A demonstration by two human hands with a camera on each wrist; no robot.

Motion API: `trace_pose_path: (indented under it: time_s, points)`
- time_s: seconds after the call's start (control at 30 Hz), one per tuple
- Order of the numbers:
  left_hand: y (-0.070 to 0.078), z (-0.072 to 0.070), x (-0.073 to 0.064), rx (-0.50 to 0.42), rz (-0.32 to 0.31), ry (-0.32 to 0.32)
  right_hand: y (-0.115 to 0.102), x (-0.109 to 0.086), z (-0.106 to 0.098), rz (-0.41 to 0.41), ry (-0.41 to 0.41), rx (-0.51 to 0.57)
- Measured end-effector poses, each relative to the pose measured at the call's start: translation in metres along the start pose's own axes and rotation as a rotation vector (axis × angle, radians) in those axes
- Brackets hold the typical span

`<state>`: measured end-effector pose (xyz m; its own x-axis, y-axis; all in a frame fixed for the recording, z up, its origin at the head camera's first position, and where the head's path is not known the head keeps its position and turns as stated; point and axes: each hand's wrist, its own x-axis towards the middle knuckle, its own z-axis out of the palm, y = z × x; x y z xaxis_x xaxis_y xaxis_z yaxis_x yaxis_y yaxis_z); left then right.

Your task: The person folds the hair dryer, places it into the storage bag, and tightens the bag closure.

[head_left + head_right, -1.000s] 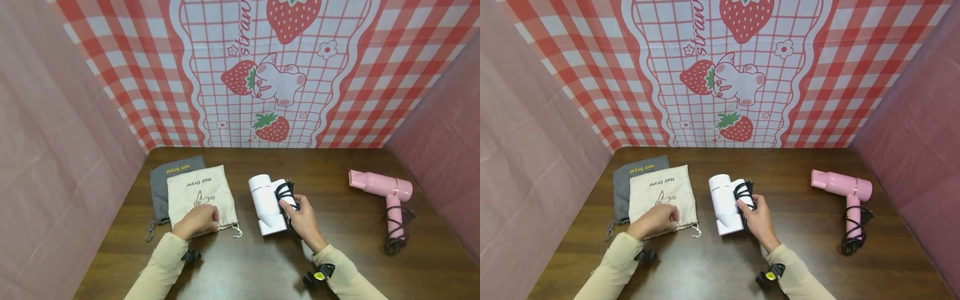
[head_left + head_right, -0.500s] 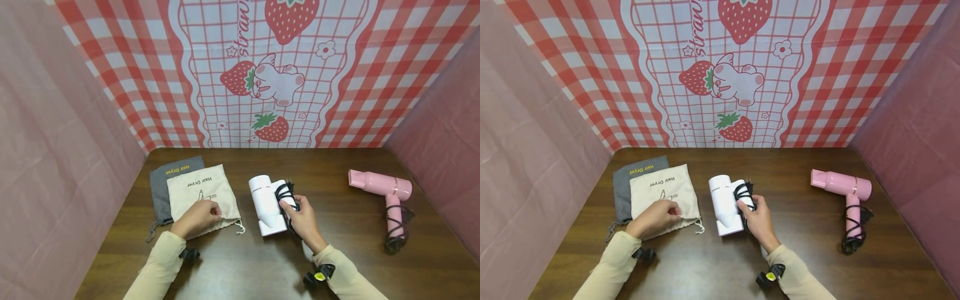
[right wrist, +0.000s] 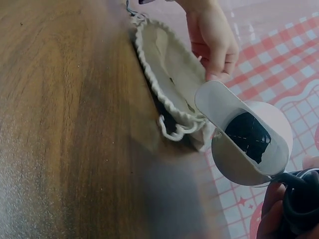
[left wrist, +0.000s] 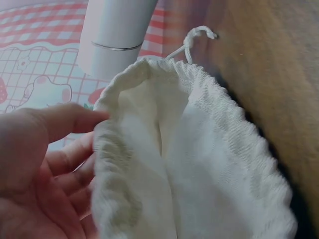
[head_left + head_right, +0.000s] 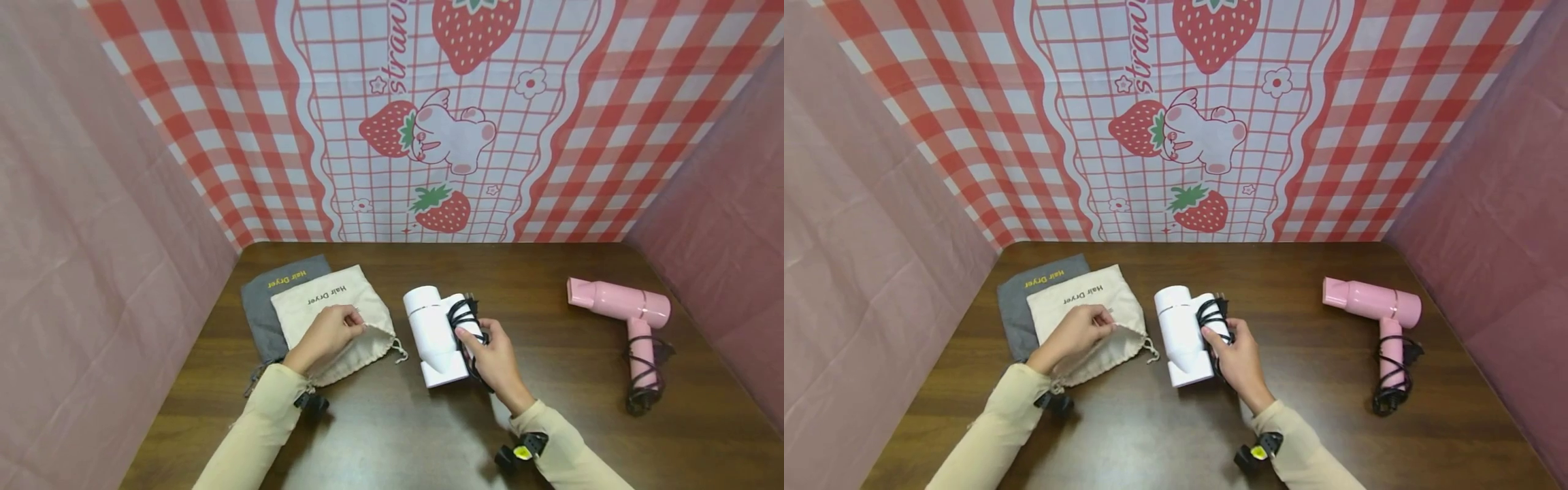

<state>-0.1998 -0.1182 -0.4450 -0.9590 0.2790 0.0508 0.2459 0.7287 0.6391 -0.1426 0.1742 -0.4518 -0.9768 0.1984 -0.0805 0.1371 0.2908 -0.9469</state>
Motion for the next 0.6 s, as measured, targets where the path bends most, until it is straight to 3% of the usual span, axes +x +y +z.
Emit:
trace_pose_path:
  time_s: [0.37,0.6]
  points:
    - [0.013,-0.009,0.022,-0.111,-0.072,0.2,-0.007,-0.006,0.002,-0.029,-0.016,-0.027]
    - [0.022,-0.009,0.036,-0.159,-0.083,0.256,-0.012,-0.01,0.006,-0.077,-0.036,-0.057]
